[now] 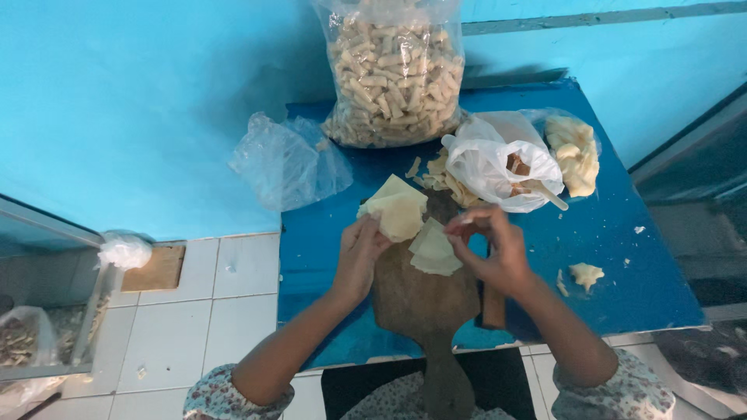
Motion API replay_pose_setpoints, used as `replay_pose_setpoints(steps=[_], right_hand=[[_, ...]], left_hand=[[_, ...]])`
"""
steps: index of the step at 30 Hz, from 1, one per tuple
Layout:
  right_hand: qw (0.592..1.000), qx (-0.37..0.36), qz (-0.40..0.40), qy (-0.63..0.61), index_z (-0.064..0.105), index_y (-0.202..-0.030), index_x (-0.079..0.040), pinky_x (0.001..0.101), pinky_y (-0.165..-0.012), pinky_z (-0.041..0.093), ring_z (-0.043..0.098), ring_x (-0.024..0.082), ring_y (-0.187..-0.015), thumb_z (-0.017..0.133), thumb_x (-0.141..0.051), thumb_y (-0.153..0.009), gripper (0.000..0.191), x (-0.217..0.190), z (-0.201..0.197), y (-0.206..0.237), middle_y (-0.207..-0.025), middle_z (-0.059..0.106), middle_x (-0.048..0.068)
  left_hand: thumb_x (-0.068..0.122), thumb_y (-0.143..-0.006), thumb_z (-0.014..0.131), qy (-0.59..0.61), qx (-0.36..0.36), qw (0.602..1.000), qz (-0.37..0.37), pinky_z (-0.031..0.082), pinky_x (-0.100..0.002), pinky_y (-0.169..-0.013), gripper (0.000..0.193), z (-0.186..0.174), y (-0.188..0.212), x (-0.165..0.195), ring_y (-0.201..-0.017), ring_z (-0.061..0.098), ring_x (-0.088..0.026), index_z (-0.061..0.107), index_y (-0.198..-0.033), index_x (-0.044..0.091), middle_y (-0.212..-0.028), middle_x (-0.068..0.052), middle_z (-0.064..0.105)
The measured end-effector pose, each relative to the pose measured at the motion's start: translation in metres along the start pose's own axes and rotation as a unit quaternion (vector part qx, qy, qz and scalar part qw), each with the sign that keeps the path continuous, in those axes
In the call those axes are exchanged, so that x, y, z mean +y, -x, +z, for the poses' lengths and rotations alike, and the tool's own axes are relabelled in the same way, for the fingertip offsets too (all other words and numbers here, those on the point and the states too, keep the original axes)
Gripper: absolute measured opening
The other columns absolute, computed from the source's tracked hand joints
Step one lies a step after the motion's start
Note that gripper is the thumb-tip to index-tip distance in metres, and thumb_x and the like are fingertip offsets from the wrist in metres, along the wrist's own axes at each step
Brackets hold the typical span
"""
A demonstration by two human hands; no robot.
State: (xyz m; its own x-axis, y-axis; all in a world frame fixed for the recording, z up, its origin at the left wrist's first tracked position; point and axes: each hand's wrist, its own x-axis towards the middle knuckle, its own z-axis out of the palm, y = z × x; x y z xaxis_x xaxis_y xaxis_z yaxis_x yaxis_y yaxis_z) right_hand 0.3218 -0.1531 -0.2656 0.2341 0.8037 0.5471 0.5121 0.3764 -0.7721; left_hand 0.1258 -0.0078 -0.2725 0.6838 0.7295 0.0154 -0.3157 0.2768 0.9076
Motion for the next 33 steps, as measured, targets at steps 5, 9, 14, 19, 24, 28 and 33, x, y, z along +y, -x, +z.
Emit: replay_pose_setpoints(steps=[5,9,14,19,24,28,33], right_hand=[[0.996,0.025,-0.047,-0.070,0.044,-0.127,-0.009,0.0342,-0.088,0.063,0.071,0.021,-0.111,0.080,0.004,-0.088,0.054,0.002,0.008,0.006,-0.121,0.068,0.014],[0.997,0.031,-0.067,-0.006,0.047,-0.124,-0.005,0.0349,-0.085,0.064,0.070,0.023,-0.111,0.084,0.000,-0.080,0.058,-0.005,0.024,0.002,-0.119,0.066,0.016],[0.997,0.077,-0.025,-0.004,0.047,-0.122,-0.005,0.0343,-0.088,0.066,0.074,0.019,-0.106,0.080,0.003,-0.087,0.050,-0.006,0.030,0.003,-0.113,0.068,0.013],[0.985,0.078,0.060,-0.143,0.041,-0.122,-0.006,0.0348,-0.093,0.063,0.073,0.020,-0.110,0.072,0.011,-0.090,0.048,-0.003,0.024,0.000,-0.111,0.069,0.012],[0.909,0.169,0.203,-0.322,0.045,-0.126,-0.006,0.0367,-0.089,0.061,0.069,0.021,-0.102,0.065,0.017,-0.091,0.047,0.000,0.001,-0.012,-0.108,0.064,0.011],[0.926,0.187,0.151,-0.292,0.046,-0.122,-0.006,0.0359,-0.094,0.062,0.071,0.022,-0.109,0.062,0.018,-0.092,0.042,-0.004,-0.012,-0.006,-0.114,0.065,0.011],[0.980,0.154,0.049,-0.118,0.044,-0.123,-0.007,0.0357,-0.093,0.062,0.071,0.020,-0.108,0.068,0.010,-0.091,0.044,-0.012,-0.013,-0.002,-0.113,0.065,0.010]], left_hand=[[0.034,-0.109,0.046,-0.033,-0.030,0.996,-0.071,0.050,-0.036,-0.106,0.043,0.005,0.006,-0.026,-0.119,0.065,-0.020,0.061,-0.126,-0.003,-0.124,-0.013,0.066],[0.033,-0.109,0.045,-0.092,-0.093,0.989,-0.064,0.047,-0.032,-0.104,0.042,0.018,0.013,-0.033,-0.115,0.061,-0.013,0.062,-0.131,0.001,-0.122,-0.007,0.065],[0.027,-0.109,0.046,-0.247,-0.134,0.959,0.038,0.049,-0.028,-0.088,0.037,0.024,0.024,-0.026,-0.099,0.063,-0.011,0.061,-0.129,0.001,-0.104,-0.004,0.068],[0.023,-0.113,0.051,-0.348,-0.082,0.932,0.055,0.053,-0.029,-0.074,0.032,0.019,0.014,-0.030,-0.080,0.064,-0.013,0.070,-0.111,-0.003,-0.084,-0.006,0.066],[0.021,-0.108,0.050,-0.059,-0.017,0.997,-0.047,0.057,-0.031,-0.084,0.032,0.011,0.003,-0.023,-0.094,0.071,-0.015,0.070,-0.116,-0.002,-0.103,-0.008,0.073],[0.021,-0.107,0.050,0.033,0.016,0.998,-0.057,0.060,-0.034,-0.091,0.033,0.004,-0.002,-0.007,-0.102,0.075,-0.022,0.067,-0.117,-0.005,-0.111,-0.015,0.075],[0.023,-0.107,0.049,0.023,0.030,0.999,-0.023,0.059,-0.038,-0.094,0.036,-0.001,-0.003,0.007,-0.103,0.074,-0.024,0.065,-0.120,-0.007,-0.115,-0.017,0.074]])
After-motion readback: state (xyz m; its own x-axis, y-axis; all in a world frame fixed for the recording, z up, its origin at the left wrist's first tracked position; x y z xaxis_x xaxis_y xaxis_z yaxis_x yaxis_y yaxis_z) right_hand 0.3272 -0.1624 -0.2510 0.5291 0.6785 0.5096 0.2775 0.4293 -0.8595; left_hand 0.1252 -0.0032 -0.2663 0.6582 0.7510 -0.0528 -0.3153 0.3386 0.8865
